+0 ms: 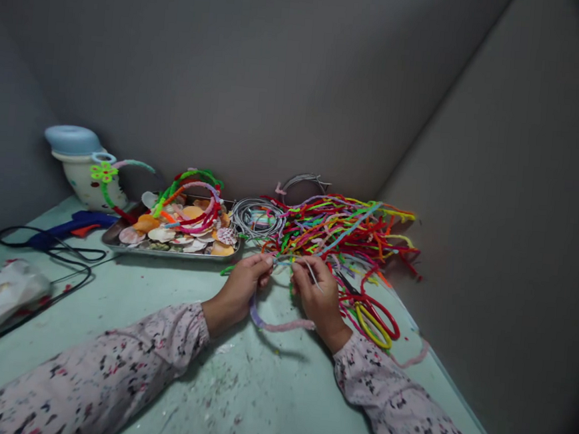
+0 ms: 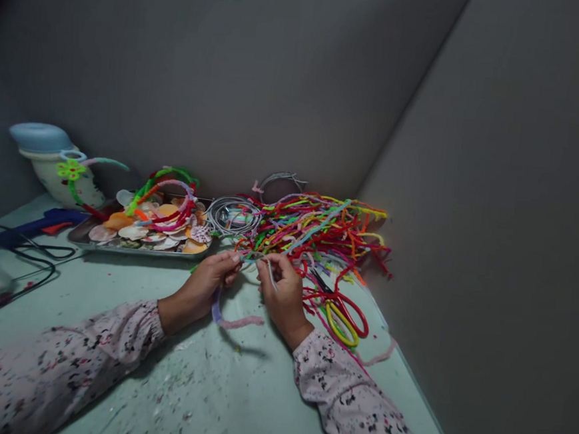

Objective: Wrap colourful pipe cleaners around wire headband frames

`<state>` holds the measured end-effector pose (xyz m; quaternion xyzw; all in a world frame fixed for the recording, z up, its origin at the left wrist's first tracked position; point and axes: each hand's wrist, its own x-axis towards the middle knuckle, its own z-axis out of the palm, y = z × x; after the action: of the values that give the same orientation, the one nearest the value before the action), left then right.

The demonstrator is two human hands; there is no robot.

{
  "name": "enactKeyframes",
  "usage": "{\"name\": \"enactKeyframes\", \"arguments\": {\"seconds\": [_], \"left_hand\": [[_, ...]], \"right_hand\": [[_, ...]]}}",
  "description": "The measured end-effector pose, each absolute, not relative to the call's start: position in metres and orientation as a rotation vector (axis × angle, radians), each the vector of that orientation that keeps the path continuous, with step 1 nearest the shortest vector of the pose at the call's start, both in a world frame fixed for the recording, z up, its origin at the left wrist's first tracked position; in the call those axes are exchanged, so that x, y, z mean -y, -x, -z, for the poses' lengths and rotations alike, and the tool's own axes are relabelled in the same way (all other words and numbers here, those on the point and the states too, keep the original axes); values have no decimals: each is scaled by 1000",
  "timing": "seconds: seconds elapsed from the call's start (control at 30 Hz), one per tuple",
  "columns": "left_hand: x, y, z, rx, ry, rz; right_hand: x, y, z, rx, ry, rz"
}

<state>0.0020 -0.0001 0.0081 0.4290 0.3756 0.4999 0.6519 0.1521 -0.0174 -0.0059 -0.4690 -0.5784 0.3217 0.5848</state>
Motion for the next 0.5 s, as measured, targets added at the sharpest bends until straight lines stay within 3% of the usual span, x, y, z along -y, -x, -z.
{"name": "enactKeyframes", "arguments": {"seconds": [0.5], "left_hand": [[4, -4, -10, -763, -871, -1067]], "right_hand": [[16, -153, -1, 1351, 1158, -990]]}}
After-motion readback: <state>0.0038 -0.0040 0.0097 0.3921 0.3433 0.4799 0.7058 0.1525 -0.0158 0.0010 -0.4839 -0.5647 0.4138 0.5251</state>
